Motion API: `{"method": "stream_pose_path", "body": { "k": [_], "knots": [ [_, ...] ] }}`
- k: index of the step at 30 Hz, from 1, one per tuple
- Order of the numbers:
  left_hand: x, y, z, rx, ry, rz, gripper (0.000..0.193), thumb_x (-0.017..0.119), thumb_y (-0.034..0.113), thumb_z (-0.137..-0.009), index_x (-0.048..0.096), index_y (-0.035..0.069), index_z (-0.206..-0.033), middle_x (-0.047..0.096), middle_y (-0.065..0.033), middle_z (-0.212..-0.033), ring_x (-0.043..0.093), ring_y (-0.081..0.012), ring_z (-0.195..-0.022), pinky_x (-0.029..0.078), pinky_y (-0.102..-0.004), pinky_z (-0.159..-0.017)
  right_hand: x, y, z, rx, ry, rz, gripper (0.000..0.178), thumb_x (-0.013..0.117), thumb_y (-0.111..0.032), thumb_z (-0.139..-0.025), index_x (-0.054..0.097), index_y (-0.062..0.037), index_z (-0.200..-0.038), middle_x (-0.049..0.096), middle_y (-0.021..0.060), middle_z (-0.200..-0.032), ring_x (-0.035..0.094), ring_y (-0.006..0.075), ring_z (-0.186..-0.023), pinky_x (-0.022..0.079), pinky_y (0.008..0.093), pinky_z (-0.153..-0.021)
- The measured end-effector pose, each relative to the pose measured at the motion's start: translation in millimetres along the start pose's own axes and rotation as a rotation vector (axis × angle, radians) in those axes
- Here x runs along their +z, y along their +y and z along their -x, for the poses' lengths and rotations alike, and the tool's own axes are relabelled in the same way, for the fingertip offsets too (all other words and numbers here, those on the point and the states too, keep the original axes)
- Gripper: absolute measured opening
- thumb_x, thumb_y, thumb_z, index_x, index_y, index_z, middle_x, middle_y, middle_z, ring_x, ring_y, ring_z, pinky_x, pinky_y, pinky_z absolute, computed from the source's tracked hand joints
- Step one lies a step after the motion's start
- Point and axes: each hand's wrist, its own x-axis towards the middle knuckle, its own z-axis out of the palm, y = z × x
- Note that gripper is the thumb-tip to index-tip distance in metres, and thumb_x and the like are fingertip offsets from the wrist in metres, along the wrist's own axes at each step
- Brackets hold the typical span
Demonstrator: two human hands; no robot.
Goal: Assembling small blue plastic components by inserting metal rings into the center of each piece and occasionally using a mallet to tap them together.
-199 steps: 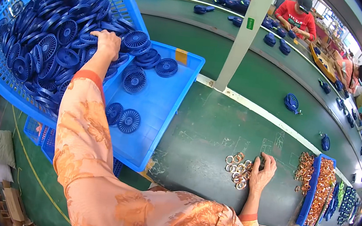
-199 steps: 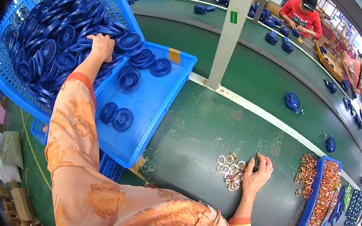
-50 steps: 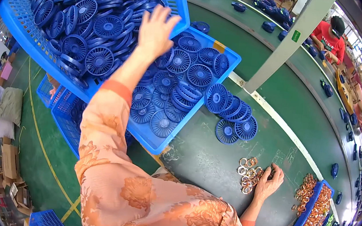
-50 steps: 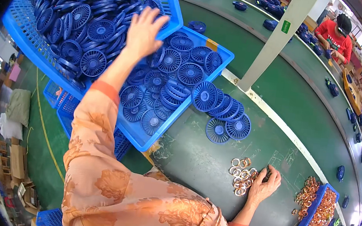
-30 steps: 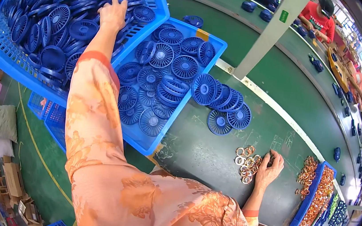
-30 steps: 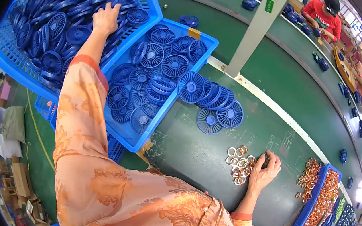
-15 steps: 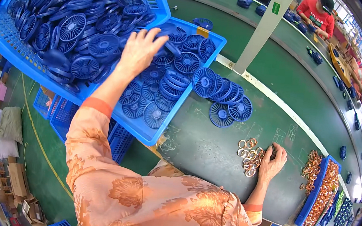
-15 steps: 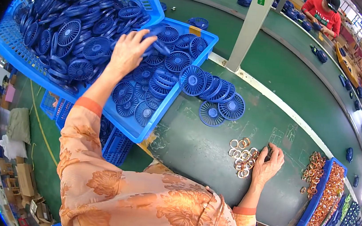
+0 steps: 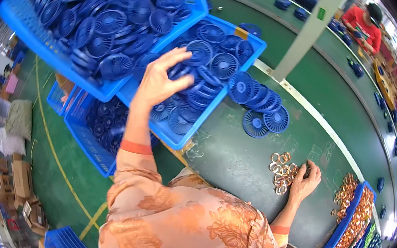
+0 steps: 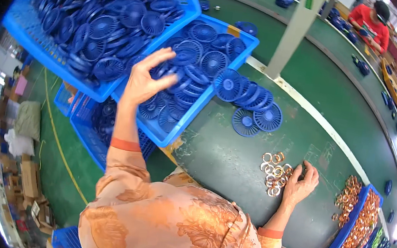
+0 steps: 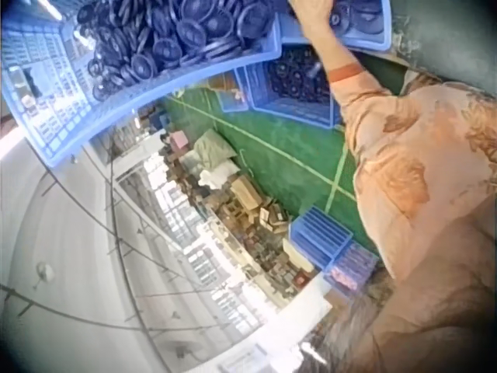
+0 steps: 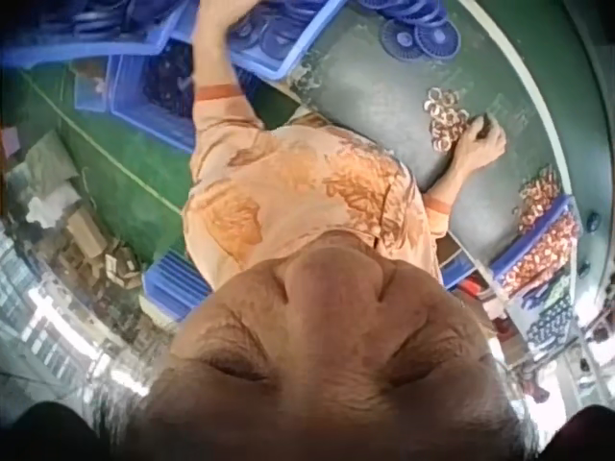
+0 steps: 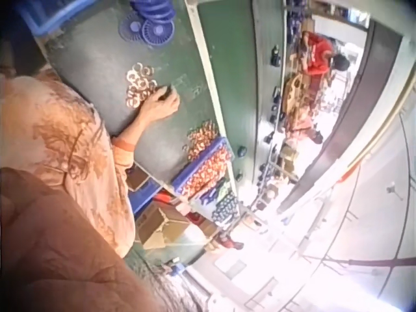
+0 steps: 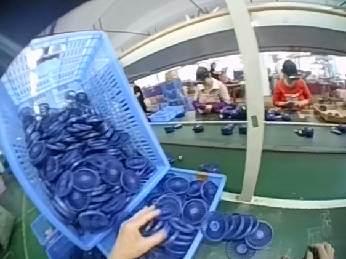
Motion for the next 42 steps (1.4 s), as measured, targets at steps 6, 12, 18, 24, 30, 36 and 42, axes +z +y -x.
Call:
{"method": "stream_pose_path", "body": {
  "k": [6, 12, 18, 24, 30, 36, 42],
  "knots": [
    [-26, -30, 26, -0.056, 0.742, -1.036, 0.063, 0.079, 0.042, -0.082, 0.059, 0.012, -0.135, 0.053, -0.0190, -0.140, 0.044, -0.0425, -0.135, 0.036, -0.0548, -0.114, 5, 5, 0, -0.004, 0.000, 0.002, 0.022, 0.068, -0.018, -0.093, 0.072, -0.0104, -0.113, 0.065, 0.0128, -0.117, 0.058, 0.0305, -0.105, 0.048, 0.0428, -0.094],
    [-32, -53, 28, 0.017, 0.635, -0.848, 0.078, 0.085, 0.041, -0.076, 0.053, 0.011, -0.141, 0.051, -0.0213, -0.143, 0.042, -0.0462, -0.136, 0.037, -0.0553, -0.114, 1, 3, 1, -0.019, 0.002, 0.009, 0.023, 0.067, -0.019, -0.093, 0.071, -0.0106, -0.115, 0.066, 0.0125, -0.117, 0.059, 0.0316, -0.107, 0.047, 0.0438, -0.095],
    [-7, -56, 30, 0.147, 0.177, -0.562, 0.041, 0.075, 0.031, -0.087, 0.070, 0.018, -0.125, 0.067, -0.0094, -0.123, 0.061, -0.0285, -0.119, 0.044, -0.0468, -0.105, 1, 6, 4, -0.043, -0.009, 0.036, 0.022, 0.066, -0.020, -0.094, 0.071, -0.0105, -0.114, 0.066, 0.0119, -0.117, 0.059, 0.0309, -0.108, 0.047, 0.0438, -0.096],
    [-23, -56, 47, 0.163, 0.224, -0.258, 0.027, 0.064, 0.023, -0.098, 0.072, 0.008, -0.119, 0.072, -0.0147, -0.118, 0.067, -0.0324, -0.112, 0.050, -0.0420, -0.100, -1, 11, -1, -0.107, -0.034, 0.060, 0.026, 0.066, -0.023, -0.096, 0.073, -0.0086, -0.116, 0.068, 0.0144, -0.114, 0.064, 0.0304, -0.100, 0.051, 0.0404, -0.090],
    [-61, -58, 150, -0.056, 0.735, -0.095, 0.021, 0.058, 0.011, -0.103, 0.073, -0.002, -0.110, 0.074, -0.0118, -0.107, 0.070, -0.0204, -0.098, 0.055, -0.0322, -0.090, -1, 13, -6, -0.049, -0.066, -0.002, 0.030, 0.062, -0.028, -0.101, 0.072, -0.0072, -0.121, 0.069, 0.0147, -0.117, 0.064, 0.0299, -0.109, 0.050, 0.0410, -0.095],
    [-71, -128, 299, -0.614, 0.867, 0.000, 0.022, 0.059, 0.015, -0.104, 0.071, -0.001, -0.113, 0.073, -0.0089, -0.106, 0.068, -0.0139, -0.098, 0.054, -0.0276, -0.088, -20, 8, -24, 0.000, -0.055, 0.031, 0.037, 0.053, -0.035, -0.105, 0.073, -0.0100, -0.123, 0.070, 0.0138, -0.124, 0.065, 0.0292, -0.114, 0.048, 0.0399, -0.101],
    [-29, -212, 402, -0.940, 0.420, -0.370, 0.043, 0.073, 0.020, -0.090, 0.064, 0.004, -0.130, 0.071, -0.0171, -0.119, 0.068, -0.0278, -0.110, 0.052, -0.0372, -0.098, -25, -115, -9, -0.324, -0.119, -0.212, 0.025, 0.061, -0.016, -0.104, 0.069, -0.0016, -0.123, 0.070, 0.0097, -0.115, 0.064, 0.0173, -0.102, 0.050, 0.0306, -0.092]
  ]
}}
